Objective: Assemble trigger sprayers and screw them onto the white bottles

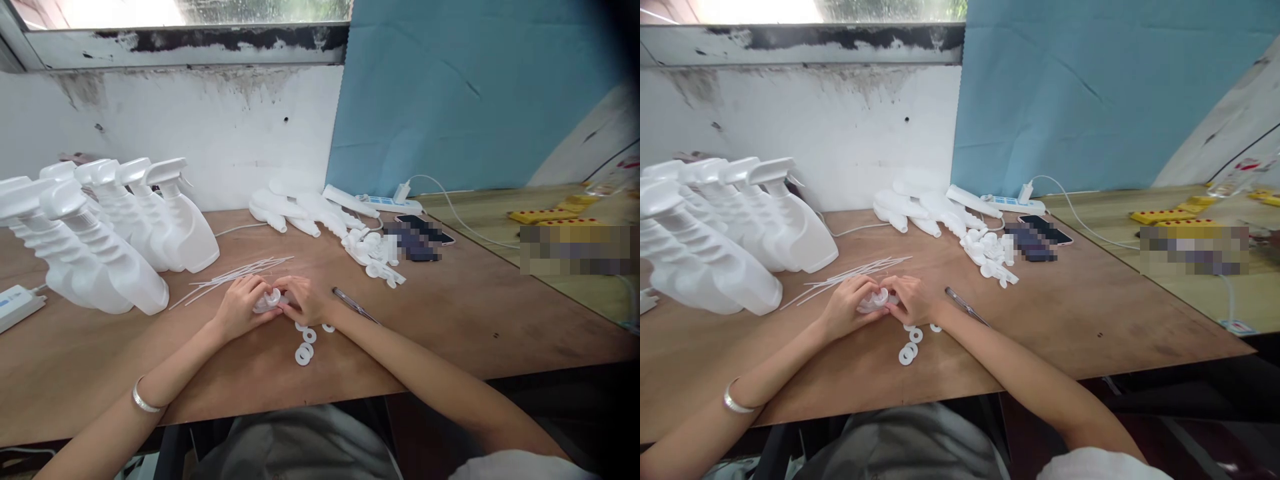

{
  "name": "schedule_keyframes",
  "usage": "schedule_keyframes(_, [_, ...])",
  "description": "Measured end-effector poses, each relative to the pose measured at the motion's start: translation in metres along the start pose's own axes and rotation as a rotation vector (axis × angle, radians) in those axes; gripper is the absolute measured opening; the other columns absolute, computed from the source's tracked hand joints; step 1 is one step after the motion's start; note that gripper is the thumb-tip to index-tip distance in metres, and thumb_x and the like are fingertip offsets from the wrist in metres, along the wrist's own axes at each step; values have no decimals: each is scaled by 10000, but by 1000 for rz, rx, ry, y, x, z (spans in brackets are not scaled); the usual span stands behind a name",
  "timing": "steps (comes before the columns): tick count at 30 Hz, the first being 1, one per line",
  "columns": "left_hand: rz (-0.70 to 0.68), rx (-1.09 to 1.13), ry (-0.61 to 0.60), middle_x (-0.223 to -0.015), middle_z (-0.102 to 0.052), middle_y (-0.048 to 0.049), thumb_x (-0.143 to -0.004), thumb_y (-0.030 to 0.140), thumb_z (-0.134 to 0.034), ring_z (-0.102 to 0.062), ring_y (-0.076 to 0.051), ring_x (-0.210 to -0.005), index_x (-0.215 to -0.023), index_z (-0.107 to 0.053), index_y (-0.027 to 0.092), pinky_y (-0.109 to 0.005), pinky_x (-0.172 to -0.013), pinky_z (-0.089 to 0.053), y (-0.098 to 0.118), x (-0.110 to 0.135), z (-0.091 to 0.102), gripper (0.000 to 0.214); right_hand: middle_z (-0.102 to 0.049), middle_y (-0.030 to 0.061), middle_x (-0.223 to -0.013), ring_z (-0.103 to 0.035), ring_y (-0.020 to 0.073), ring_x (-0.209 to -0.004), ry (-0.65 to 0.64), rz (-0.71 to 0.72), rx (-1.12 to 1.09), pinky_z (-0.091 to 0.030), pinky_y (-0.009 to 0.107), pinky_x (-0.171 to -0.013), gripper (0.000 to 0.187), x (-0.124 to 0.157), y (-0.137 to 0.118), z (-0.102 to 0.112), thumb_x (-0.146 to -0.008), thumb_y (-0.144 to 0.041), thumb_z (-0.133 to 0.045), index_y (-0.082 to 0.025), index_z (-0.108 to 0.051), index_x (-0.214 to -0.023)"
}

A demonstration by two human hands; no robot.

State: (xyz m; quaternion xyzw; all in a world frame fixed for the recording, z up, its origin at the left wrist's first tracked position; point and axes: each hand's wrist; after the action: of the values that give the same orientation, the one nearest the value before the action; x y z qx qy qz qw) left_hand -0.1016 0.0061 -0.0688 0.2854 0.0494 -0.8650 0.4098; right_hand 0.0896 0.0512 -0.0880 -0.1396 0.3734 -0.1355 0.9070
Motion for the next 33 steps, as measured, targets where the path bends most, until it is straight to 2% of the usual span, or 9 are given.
schedule_keyframes(2, [-15,-22,6,-859,-581,-56,-758,424,-547,-519,-183,-803,-825,-539,187,-316,-736,-394,-1,1,-1,246,-574,77,-957,-555,175,-876,-17,-29,-65,-439,327,-785,288,0,0,3,-747,-127,-418,-173,-398,-1030])
schedule_keyframes(5, [-12,-21,10,-835,-582,-52,-768,404,-540,-519,-178,-791,-815,-551,192,-312,-729,-396,0,1,-3,218,-590,56,-939,-556,164,-905,15,-179,-119,-431,333,-812,359,-2,2,4,-733,-60,-357,-175,-370,-1073])
schedule_keyframes(10, [23,-9,9,-796,-577,-50,-774,381,-528,-513,-172,-751,-780,-526,180,-308,-703,-399,4,-1,-2,201,-578,85,-1029,-514,179,-1000,40,-367,88,-389,359,-883,342,-7,14,-5,-731,-50,-379,-154,-435,-1052])
schedule_keyframes(13, [19,-1,-10,-821,-573,-52,-780,352,-518,-520,-172,-770,-801,-520,174,-305,-704,-398,7,-1,-1,179,-524,111,-1171,-432,206,-1121,-70,-389,244,-345,397,-927,362,-8,19,-9,-797,-147,-409,-150,-410,-1159])
schedule_keyframes(16, [5,14,-30,-851,-567,-49,-777,316,-514,-530,-168,-791,-834,-537,184,-298,-720,-399,7,-1,0,145,-396,107,-1326,-322,221,-1231,-207,-403,328,-296,430,-971,432,-8,20,-9,-846,-272,-397,-173,-338,-1262])
schedule_keyframes(20, [14,45,-29,-841,-559,-45,-763,289,-518,-525,-160,-766,-831,-557,195,-290,-712,-406,8,-1,0,122,-315,85,-1387,-236,239,-1287,-308,-424,362,-221,482,-1015,489,-8,22,-8,-876,-382,-325,-200,-267,-1326])
schedule_keyframes(28, [50,68,-54,-844,-545,-39,-758,250,-515,-504,-157,-753,-832,-555,199,-280,-690,-421,13,-3,-3,98,-233,71,-1426,-204,258,-1302,-303,-469,402,-188,489,-1023,523,-15,37,-9,-876,-399,-314,-206,-220,-1352])
schedule_keyframes(31, [72,92,-65,-850,-545,-41,-797,288,-491,-513,-151,-755,-874,-554,202,-270,-684,-427,14,-2,-2,131,-324,73,-1384,-261,246,-1274,-290,-454,414,-214,475,-1005,465,-19,40,-9,-878,-380,-327,-212,-303,-1311])
schedule_keyframes(33, [65,107,-84,-845,-548,-40,-815,305,-477,-516,-149,-761,-887,-554,205,-268,-690,-430,15,-2,-2,146,-436,75,-1301,-356,232,-1203,-242,-441,439,-275,437,-963,375,-20,38,-8,-876,-338,-355,-211,-415,-1224])
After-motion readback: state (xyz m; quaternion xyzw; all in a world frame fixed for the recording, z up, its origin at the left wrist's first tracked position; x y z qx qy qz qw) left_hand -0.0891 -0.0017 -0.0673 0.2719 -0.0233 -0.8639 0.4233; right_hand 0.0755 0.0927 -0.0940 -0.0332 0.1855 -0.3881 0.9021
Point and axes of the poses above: each hand's wrist, its own x-axis away from the middle knuckle, its own z-axis out of the back of the hand, y = z × x
